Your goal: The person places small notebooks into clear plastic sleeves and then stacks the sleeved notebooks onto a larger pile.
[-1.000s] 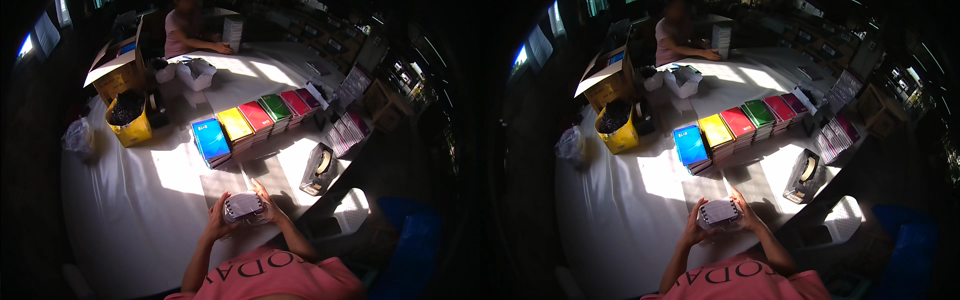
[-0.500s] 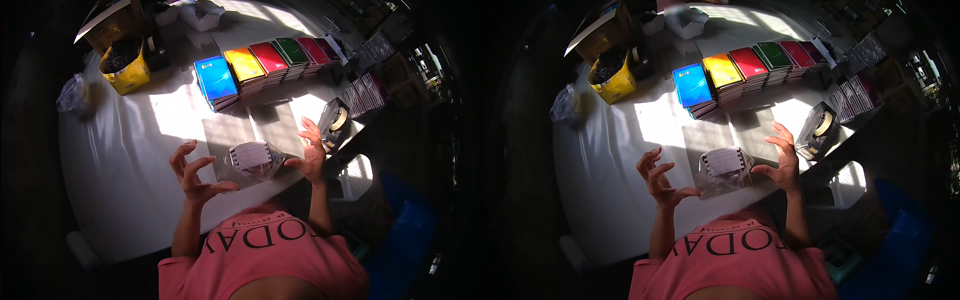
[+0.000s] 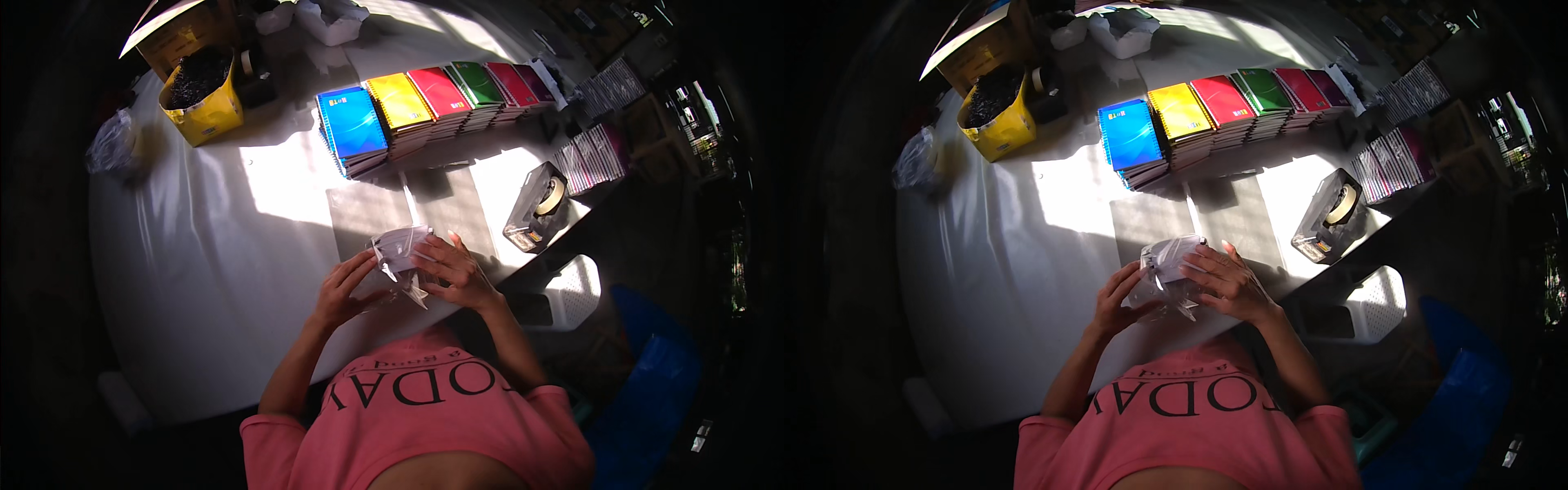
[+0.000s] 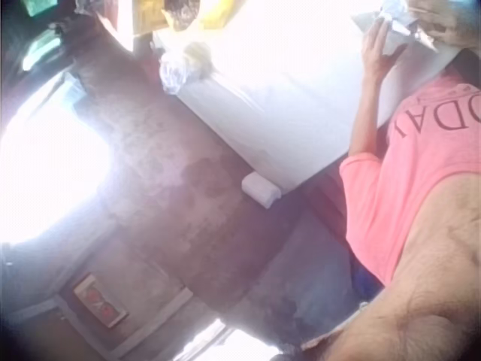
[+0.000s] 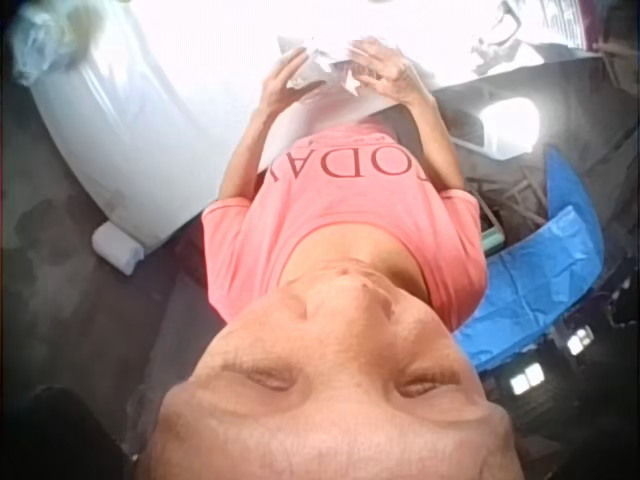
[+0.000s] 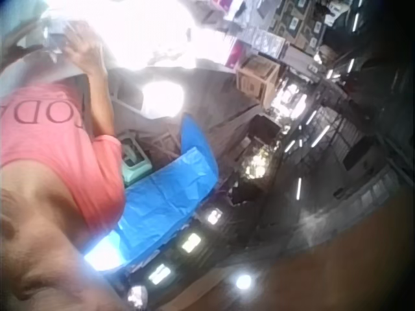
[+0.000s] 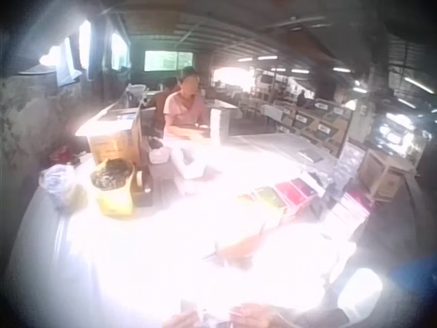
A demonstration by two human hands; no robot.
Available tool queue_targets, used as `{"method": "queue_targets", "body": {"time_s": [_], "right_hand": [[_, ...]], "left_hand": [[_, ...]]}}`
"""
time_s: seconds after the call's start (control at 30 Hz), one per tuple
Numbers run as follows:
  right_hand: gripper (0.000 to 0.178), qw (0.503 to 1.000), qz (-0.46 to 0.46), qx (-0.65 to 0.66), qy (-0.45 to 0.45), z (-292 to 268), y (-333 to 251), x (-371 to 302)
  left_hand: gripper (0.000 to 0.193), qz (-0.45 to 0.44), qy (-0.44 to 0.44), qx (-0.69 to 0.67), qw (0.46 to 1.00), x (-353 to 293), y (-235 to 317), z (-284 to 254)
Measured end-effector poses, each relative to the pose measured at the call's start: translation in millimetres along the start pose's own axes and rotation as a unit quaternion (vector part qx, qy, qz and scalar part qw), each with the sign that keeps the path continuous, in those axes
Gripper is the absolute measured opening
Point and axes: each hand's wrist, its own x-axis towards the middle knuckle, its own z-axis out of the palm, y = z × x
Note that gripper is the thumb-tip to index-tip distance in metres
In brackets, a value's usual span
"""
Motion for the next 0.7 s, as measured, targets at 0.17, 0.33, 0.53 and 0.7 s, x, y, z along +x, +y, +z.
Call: {"method": "queue_targets", "body": {"time_s": [0.17,0.33,0.53,0.7], "right_hand": [[0.073,0.99,0.064,-0.018,-0.127,-5.8,-20.6,21.9],[0.075,0.976,0.026,-0.078,-0.203,-16.6,-17.7,28.5],[0.054,0.977,0.003,0.064,-0.204,-32.4,-14.3,30.8],[0.027,0.909,0.056,0.402,0.097,-43.4,20.7,47.0]], "left_hand": [[0.073,0.005,-0.038,0.01,0.999,8.6,1.0,-7.4],[0.061,0.025,-0.195,0.172,0.965,29.8,3.8,-12.0],[0.062,0.043,-0.299,0.216,0.928,58.5,32.1,-17.9],[0.069,0.041,-0.275,0.243,0.929,55.4,48.3,-16.6]]}}
